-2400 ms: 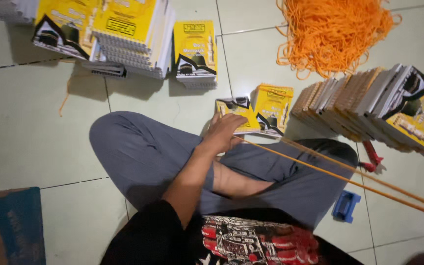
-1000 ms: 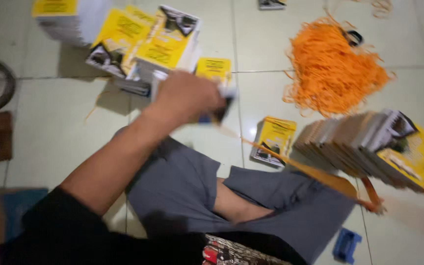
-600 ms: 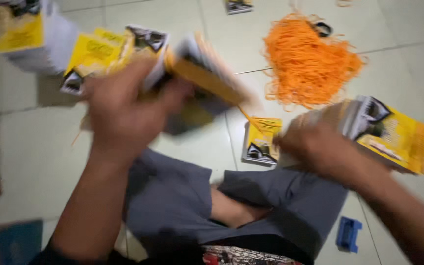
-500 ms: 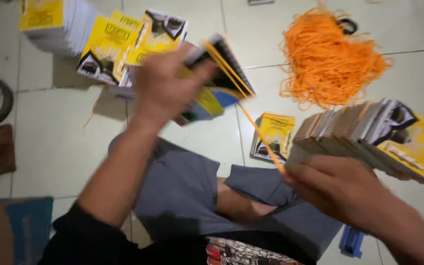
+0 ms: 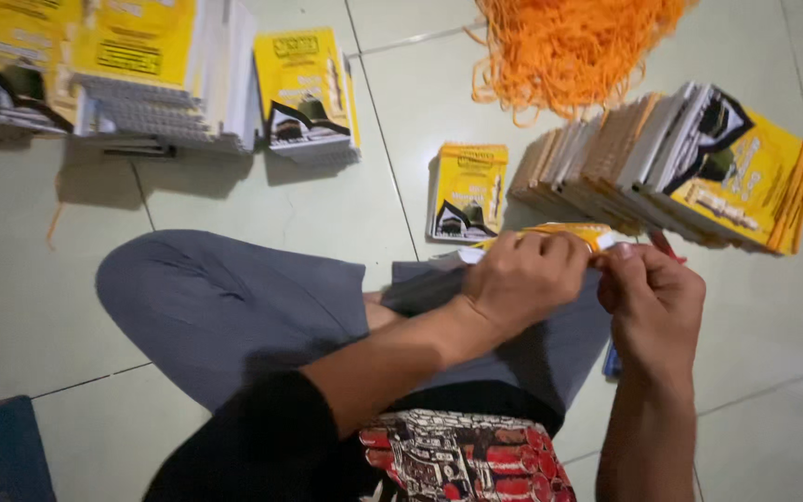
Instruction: The person sits on the floor and ties orange strings around stacks of yellow spiral-bound notebooks. They pull the string through the spiral binding, tie a knot, and place the finished notebook onto a pile.
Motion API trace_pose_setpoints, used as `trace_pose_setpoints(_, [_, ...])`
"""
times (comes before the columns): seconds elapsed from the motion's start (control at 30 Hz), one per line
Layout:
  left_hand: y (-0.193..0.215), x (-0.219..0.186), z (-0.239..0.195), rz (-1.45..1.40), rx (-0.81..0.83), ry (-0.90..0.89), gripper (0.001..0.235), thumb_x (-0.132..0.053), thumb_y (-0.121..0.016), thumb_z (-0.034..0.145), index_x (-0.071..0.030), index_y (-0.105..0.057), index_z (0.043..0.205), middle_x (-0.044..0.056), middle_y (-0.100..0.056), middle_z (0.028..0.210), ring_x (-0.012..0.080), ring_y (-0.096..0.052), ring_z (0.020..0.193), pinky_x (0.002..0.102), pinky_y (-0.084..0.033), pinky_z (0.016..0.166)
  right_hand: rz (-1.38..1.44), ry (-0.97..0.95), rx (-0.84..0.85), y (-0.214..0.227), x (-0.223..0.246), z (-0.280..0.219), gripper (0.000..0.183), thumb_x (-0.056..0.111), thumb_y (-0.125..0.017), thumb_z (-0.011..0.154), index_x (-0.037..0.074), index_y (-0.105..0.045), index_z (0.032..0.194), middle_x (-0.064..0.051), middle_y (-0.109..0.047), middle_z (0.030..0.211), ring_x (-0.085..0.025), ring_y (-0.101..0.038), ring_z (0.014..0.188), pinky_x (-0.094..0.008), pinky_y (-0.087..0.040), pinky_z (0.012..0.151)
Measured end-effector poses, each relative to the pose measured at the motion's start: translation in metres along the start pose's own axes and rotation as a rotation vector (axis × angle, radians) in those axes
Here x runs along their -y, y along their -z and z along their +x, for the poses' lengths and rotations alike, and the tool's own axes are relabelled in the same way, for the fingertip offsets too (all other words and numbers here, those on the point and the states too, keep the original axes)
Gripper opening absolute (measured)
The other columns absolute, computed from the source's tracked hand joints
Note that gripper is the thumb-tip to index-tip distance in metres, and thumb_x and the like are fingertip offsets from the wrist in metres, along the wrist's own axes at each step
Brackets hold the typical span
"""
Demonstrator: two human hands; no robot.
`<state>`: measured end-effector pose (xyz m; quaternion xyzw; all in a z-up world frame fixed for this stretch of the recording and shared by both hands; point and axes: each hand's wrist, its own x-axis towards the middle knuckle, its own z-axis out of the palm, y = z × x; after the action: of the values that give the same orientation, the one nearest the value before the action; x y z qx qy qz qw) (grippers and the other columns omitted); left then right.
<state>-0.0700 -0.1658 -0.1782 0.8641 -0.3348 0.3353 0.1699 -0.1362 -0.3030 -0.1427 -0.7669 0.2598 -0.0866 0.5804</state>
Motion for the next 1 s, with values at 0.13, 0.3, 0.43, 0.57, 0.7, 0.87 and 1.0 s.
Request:
trace_pose_setpoints(0.13, [-0.038, -0.068, -0.041, -0.148, 0.094, 0.128, 0.007, -0.009, -0.060, 0.091, -0.004, -0.064, 0.087, 0.009, -0.052, 0.066, 0.0277, -0.050, 0.055, 0.042, -0.037, 0.055, -0.140, -0.054, -0.160, 0.031, -0.097, -0.015, 0.039, 0.013, -0.065, 0.110, 0.004, -0.062, 0.072, -0.005, -0.046, 0.057, -0.014, -0.040, 0.057, -0.030, -0.030, 0.055])
trace_pose_setpoints(0.3, [-0.005, -0.113, -0.074, -0.206, 0.335, 0.057, 0.011, -0.006, -0.059, 0.086, -0.005, -0.069, 0.082, 0.008, -0.051, 0.062, 0.0250, -0.051, 0.051, 0.038, -0.035, 0.051, -0.182, 0.025, -0.134, 0.063, -0.116, -0.074, 0.027, 0.002, -0.074, 0.101, -0.005, -0.066, 0.076, -0.020, -0.068, 0.100, -0.023, -0.063, 0.089, -0.035, -0.050, 0.078])
trace_pose_setpoints(0.43, [0.002, -0.130, -0.093, -0.321, 0.640, 0.082, 0.024, -0.017, -0.074, 0.081, 0.000, -0.074, 0.098, 0.015, -0.067, 0.083, 0.0330, -0.067, 0.077, 0.044, -0.047, 0.061, -0.078, -0.039, -0.024, 0.074, -0.149, -0.088, 0.017, -0.001, -0.078, 0.090, -0.002, -0.072, 0.074, -0.017, -0.077, 0.093, -0.017, -0.067, 0.087, -0.035, -0.056, 0.077])
trace_pose_setpoints(0.57, [-0.008, -0.103, -0.093, -0.629, 1.000, 0.091, 0.082, -0.024, -0.085, 0.071, 0.018, -0.056, 0.135, 0.037, -0.066, 0.122, 0.0526, -0.065, 0.117, 0.056, -0.054, 0.092, -0.307, 0.153, -0.023, 0.071, -0.153, -0.084, 0.012, 0.005, -0.088, 0.082, 0.005, -0.078, 0.075, -0.011, -0.078, 0.081, -0.028, -0.076, 0.076, -0.032, -0.057, 0.067])
trace_pose_setpoints(0.7, [-0.048, -0.089, -0.102, -0.703, 1.018, -0.060, 0.039, -0.025, -0.066, 0.088, -0.012, -0.061, 0.125, 0.015, -0.073, 0.103, 0.0402, -0.074, 0.091, 0.054, -0.058, 0.072, -0.402, 0.172, -0.048, 0.067, -0.152, -0.084, 0.010, 0.002, -0.089, 0.080, 0.006, -0.081, 0.085, -0.012, -0.078, 0.085, -0.032, -0.076, 0.082, -0.038, -0.059, 0.074])
trace_pose_setpoints(0.87, [-0.098, -0.087, -0.122, -0.736, 0.675, -0.163, 0.029, -0.016, -0.066, 0.096, -0.018, -0.059, 0.123, 0.008, -0.065, 0.112, 0.0327, -0.070, 0.103, 0.043, -0.054, 0.084, -0.441, 0.239, -0.117, 0.054, -0.157, -0.083, 0.017, -0.004, -0.082, 0.084, 0.011, -0.083, 0.092, -0.007, -0.078, 0.089, -0.026, -0.074, 0.077, -0.038, -0.058, 0.075])
trace_pose_setpoints(1.0, [-0.092, -0.091, -0.116, -0.808, 0.649, -0.023, 0.009, -0.018, -0.063, 0.098, -0.020, -0.064, 0.106, 0.002, -0.052, 0.106, 0.0264, -0.055, 0.105, 0.039, -0.043, 0.083, -0.303, 0.167, -0.356, 0.048, -0.175, -0.083, 0.016, -0.010, -0.081, 0.086, 0.004, -0.076, 0.093, -0.009, -0.070, 0.074, -0.017, -0.065, 0.069, -0.034, -0.054, 0.074])
